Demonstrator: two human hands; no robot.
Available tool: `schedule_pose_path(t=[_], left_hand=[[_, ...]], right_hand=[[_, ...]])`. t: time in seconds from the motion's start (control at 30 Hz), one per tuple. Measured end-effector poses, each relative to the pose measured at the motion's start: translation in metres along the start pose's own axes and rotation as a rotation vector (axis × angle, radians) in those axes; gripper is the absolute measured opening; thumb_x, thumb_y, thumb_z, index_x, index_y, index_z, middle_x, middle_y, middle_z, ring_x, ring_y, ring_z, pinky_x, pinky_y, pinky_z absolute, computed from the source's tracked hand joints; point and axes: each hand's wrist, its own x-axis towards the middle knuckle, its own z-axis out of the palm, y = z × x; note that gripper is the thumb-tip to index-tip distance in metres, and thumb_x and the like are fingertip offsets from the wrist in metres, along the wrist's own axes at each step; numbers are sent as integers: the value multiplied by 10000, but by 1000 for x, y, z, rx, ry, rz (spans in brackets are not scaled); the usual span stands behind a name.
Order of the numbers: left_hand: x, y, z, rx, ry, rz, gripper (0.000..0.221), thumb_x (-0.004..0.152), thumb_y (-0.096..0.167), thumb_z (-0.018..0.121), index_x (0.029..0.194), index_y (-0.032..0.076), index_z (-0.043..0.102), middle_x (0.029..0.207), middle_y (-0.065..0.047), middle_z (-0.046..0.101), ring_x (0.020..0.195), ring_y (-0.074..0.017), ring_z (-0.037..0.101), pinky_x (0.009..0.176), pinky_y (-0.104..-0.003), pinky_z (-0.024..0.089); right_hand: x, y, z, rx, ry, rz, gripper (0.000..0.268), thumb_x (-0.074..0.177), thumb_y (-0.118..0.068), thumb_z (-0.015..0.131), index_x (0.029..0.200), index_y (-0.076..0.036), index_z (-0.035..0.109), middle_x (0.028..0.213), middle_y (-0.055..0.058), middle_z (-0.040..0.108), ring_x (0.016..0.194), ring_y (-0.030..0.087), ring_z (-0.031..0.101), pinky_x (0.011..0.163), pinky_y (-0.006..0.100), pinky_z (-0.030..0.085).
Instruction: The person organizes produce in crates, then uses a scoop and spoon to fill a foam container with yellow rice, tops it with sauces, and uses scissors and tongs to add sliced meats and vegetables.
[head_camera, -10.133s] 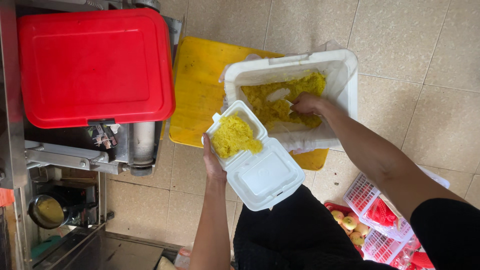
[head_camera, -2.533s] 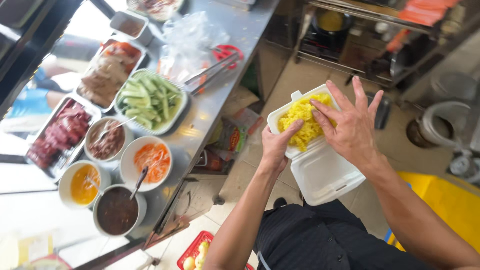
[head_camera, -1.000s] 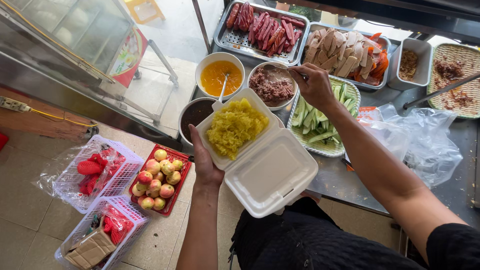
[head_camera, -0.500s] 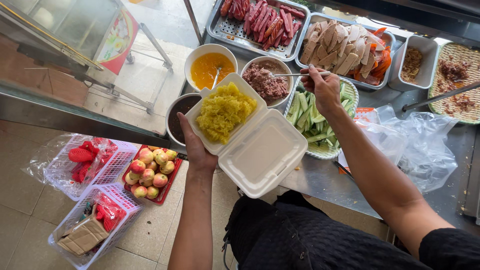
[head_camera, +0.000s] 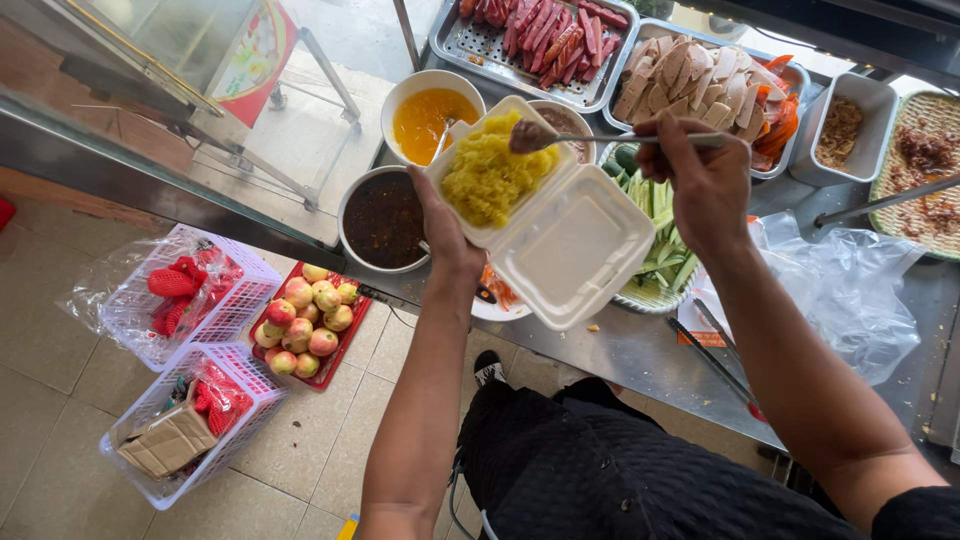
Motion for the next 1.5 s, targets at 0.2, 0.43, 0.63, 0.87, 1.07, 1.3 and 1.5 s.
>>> schedule_pose_path(t=[0.2, 0.43, 0.63, 0.87, 1.07, 1.3, 1.5], left_hand=[[-22, -5, 24, -33, -102, -7, 849, 990, 704, 353, 1557, 72, 357, 1533, -123, 470, 1407, -263, 486, 1187, -426, 407], [-46, -2, 34, 26, -94, 92, 867, 997, 707, 352, 1546, 37, 358, 1520, -152, 473, 1412, -282, 476, 1192, -427, 404], [-69, 16, 30, -2, -53, 33, 887, 959, 732, 326, 1536, 60, 357, 1518, -134, 468, 1401, -278, 484, 1184, -433, 416], [-69, 31, 13, 22, 17, 14, 906, 932, 743, 336, 1550, 79, 334, 1529, -119, 451, 1407, -278, 471, 1184, -442, 403], [-72, 31, 0, 44, 51, 44, 908, 936, 755, 337, 1547, 84, 348, 1535, -113, 463, 1442, -268, 452, 1210, -437, 380], [-73, 35, -11, -55, -20, 24, 883, 962, 741, 329, 1549, 83, 377, 1549, -100, 458, 1422, -278, 459, 1196, -446, 388], [-63, 43, -23, 7, 10, 6, 894, 944, 750, 351, 1550, 94, 382, 1568, -94, 456, 1426, -272, 469, 1197, -440, 394]], right_hand=[[-49, -47, 17, -361, -77, -358, 202, 1158, -79, 588, 1192, 72, 718, 1064, 145, 719, 874, 144, 695, 796, 260, 595], [-66, -42, 24, -328, -162, -261, 214, 1101, -98, 601, 1138, 81, 712, 982, 157, 734, 830, 169, 721, 719, 271, 617], [-36, -21, 1, 11, 121, -23, 276, 1171, -161, 592, 1163, 82, 724, 912, 103, 696, 757, 125, 624, 683, 241, 496], [-54, -36, 20, -114, 34, -190, 280, 1160, -177, 593, 1134, 73, 716, 929, 110, 713, 773, 124, 650, 699, 243, 535], [-49, -37, 44, -316, -25, -124, 255, 1112, -154, 593, 1114, 61, 730, 882, 102, 727, 729, 116, 672, 641, 229, 549], [-28, -10, 26, 212, 152, 315, 252, 1097, -147, 631, 1054, 85, 719, 808, 47, 679, 644, 93, 577, 588, 223, 464], [-14, 1, -2, 31, 225, 119, 266, 1137, -179, 619, 1105, 63, 726, 854, 73, 702, 678, 102, 605, 622, 228, 483]])
